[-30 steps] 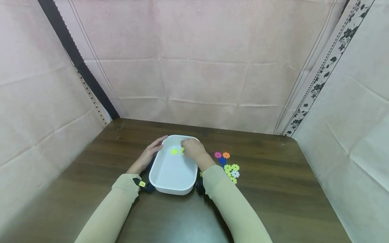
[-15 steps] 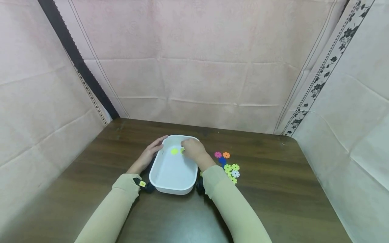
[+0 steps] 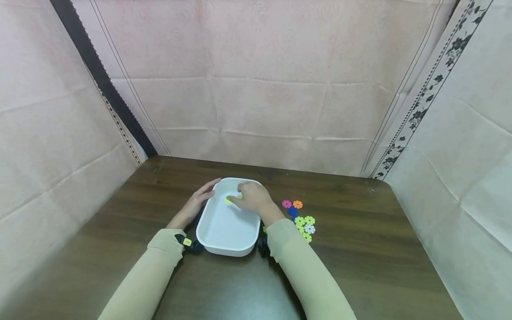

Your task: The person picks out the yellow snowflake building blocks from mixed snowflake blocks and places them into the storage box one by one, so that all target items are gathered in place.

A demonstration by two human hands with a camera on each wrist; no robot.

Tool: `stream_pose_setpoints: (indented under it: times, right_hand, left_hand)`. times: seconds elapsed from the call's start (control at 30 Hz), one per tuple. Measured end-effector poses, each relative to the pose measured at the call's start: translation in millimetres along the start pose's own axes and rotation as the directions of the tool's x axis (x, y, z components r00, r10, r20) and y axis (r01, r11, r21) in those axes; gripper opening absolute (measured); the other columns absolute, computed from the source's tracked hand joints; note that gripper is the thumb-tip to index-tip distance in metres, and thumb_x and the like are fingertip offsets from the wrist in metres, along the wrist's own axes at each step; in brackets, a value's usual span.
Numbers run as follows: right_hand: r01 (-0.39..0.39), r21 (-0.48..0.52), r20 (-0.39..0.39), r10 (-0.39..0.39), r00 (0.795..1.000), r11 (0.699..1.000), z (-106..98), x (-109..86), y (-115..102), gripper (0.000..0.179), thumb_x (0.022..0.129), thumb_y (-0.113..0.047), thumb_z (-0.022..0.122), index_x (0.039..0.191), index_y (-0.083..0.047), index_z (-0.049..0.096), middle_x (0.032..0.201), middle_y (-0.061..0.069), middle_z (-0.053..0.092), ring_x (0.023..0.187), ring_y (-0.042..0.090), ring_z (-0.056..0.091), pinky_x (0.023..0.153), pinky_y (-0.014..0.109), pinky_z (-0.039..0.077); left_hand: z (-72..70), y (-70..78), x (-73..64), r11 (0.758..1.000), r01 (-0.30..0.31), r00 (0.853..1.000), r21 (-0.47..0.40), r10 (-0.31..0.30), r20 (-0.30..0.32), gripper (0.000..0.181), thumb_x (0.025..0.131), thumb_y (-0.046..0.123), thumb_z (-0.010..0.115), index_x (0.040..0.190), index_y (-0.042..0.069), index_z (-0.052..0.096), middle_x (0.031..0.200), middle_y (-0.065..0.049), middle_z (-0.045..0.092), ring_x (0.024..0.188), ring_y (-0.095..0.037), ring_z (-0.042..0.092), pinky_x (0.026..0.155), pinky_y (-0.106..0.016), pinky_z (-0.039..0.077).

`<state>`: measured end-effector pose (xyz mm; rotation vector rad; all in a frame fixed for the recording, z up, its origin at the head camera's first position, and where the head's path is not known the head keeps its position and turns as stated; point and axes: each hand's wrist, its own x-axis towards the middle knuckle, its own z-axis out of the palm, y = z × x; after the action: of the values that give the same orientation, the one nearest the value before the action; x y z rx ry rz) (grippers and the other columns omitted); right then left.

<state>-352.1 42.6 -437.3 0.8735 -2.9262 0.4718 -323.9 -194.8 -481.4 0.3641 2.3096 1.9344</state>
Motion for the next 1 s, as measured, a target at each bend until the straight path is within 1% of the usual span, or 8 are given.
stream_pose_setpoints:
  times: [0.1,0.23,0.3,0.47,0.6,0.77,0.9,1.0]
  right_hand:
    - [0.006,0.06,-0.041,-0.004,0.999,0.998,1,-0.2,1,0.057,0.093,-0.064,0.058,0.118,-0.014,0.072,0.108,0.001,0.074,0.088,0.012,0.066,0.081,0.033,0.057]
    - [0.041,0.157,-0.117,-0.022,0.993,0.987,0,-2.8,0,0.05,0.095,-0.059,0.06,0.112,-0.015,0.074,0.098,0.0,0.073,0.084,0.011,0.066,0.073,0.029,0.058]
    - [0.059,0.193,-0.148,-0.03,0.988,0.979,-2,-6.6,-2,0.048,0.095,-0.057,0.061,0.111,-0.014,0.074,0.097,-0.001,0.073,0.084,0.012,0.065,0.072,0.029,0.058]
    - [0.091,0.24,-0.204,-0.041,0.978,0.966,-9,-20.7,-6,0.046,0.094,-0.053,0.065,0.114,-0.012,0.074,0.099,-0.001,0.073,0.09,0.018,0.068,0.075,0.033,0.058]
    - [0.118,0.249,-0.268,-0.049,0.962,0.961,-16,-29.3,-9,0.039,0.093,-0.046,0.069,0.113,-0.013,0.075,0.1,-0.003,0.073,0.091,0.016,0.068,0.076,0.034,0.058]
    - [0.17,0.258,-0.329,-0.079,0.941,0.951,-23,-32.9,-9,0.029,0.094,-0.04,0.071,0.109,-0.017,0.074,0.098,-0.005,0.073,0.09,0.01,0.066,0.077,0.034,0.058]
    - [0.18,0.257,-0.336,-0.087,0.938,0.949,-29,-36.0,-6,0.024,0.095,-0.038,0.07,0.107,-0.018,0.074,0.097,-0.005,0.074,0.091,0.011,0.066,0.078,0.034,0.058]
    - [0.182,0.252,-0.332,-0.092,0.939,0.95,-33,-39.8,-3,0.024,0.097,-0.038,0.068,0.106,-0.017,0.074,0.097,-0.005,0.074,0.092,0.011,0.067,0.079,0.034,0.058]
  left_hand:
    - [0.1,-0.1,-0.9,1.0,0.004,1.0,0.002,-0.004,0.003,0.046,0.105,0.034,0.046,0.151,0.035,0.043,0.159,0.007,0.035,0.148,-0.022,0.029,0.116,-0.058,0.021]
    - [0.3,-2.4,-2.1,1.0,0.013,1.0,0.002,-0.013,-0.006,0.046,0.105,0.036,0.046,0.151,0.036,0.044,0.16,0.007,0.035,0.148,-0.022,0.028,0.117,-0.058,0.021]
    - [0.5,-4.0,-2.4,1.0,0.014,1.0,-0.001,-0.014,-0.009,0.046,0.105,0.036,0.046,0.151,0.035,0.044,0.16,0.006,0.035,0.148,-0.023,0.029,0.116,-0.059,0.021]
    - [2.6,-5.3,-2.2,1.0,0.006,1.0,-0.007,-0.006,0.011,0.048,0.105,0.035,0.045,0.153,0.032,0.042,0.161,0.002,0.034,0.148,-0.026,0.03,0.116,-0.06,0.022]
    - [3.7,-3.0,-0.9,1.0,0.003,1.0,-0.005,-0.003,0.007,0.047,0.105,0.035,0.045,0.152,0.033,0.043,0.16,0.002,0.034,0.148,-0.025,0.03,0.116,-0.06,0.022]
    - [2.3,0.1,0.0,1.0,0.004,1.0,-0.009,-0.004,-0.009,0.047,0.105,0.037,0.045,0.152,0.033,0.043,0.16,0.003,0.035,0.148,-0.025,0.028,0.116,-0.06,0.021]
    - [0.9,1.2,0.2,1.0,0.009,1.0,-0.014,-0.009,0.0,0.048,0.105,0.037,0.046,0.153,0.031,0.042,0.161,0.001,0.034,0.149,-0.025,0.028,0.116,-0.059,0.021]
    - [1.6,1.4,-0.2,1.0,0.01,1.0,-0.015,-0.01,-0.004,0.048,0.104,0.037,0.046,0.152,0.032,0.043,0.16,0.002,0.035,0.147,-0.024,0.03,0.116,-0.058,0.022]
